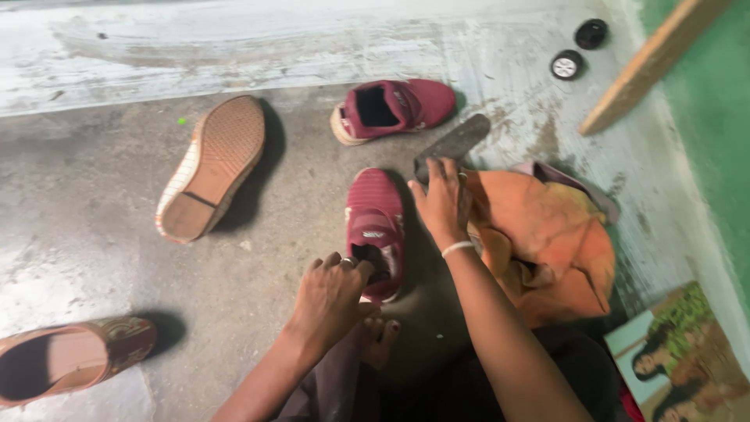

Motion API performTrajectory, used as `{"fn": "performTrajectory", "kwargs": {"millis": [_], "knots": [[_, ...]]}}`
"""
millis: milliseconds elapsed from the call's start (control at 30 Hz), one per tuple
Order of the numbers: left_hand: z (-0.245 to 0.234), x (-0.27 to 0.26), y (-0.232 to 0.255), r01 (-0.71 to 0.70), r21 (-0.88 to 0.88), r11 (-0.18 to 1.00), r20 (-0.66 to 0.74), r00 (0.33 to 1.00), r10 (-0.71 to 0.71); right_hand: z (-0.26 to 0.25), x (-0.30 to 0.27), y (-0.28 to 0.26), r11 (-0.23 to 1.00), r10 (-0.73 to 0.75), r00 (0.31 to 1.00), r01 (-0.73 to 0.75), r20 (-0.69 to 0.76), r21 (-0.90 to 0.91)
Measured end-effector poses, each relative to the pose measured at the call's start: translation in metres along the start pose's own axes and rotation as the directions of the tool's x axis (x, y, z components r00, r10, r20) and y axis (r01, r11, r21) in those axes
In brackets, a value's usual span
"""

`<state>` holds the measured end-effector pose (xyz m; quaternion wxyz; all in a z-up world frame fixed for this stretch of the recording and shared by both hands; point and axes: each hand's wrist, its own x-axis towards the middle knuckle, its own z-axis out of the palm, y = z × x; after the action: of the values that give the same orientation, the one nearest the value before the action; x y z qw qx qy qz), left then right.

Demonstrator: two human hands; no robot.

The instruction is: The recorder is seen cleaning and polishing various pairs of shoes using a cloth and a brush.

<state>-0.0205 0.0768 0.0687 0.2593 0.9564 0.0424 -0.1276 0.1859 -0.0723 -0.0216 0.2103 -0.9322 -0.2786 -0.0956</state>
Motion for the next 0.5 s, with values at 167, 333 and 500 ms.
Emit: {"fn": "performTrajectory", "kwargs": {"millis": [167, 333, 500], "knots": [[0.017, -0.016, -0.036, -0.043, -0.232, 0.972, -0.139, 0.990, 0.011, 0.043, -0.010, 0.022, 0.964, 0.046, 0.998, -0.035, 0.035, -0.265], [0.012, -0.012, -0.027, 0.024, -0.286, 0.958, -0.059, 0.997, -0.043, -0.001, -0.020, 0.035, 0.995, 0.054, 0.968, -0.072, -0.247, -0.064], [0.038, -0.009, -0.012, -0.054, -0.256, 0.965, -0.147, 0.989, 0.016, -0.096, -0.057, 0.045, 0.324, 0.730, 0.678, -0.229, -0.088, 0.918]]}}
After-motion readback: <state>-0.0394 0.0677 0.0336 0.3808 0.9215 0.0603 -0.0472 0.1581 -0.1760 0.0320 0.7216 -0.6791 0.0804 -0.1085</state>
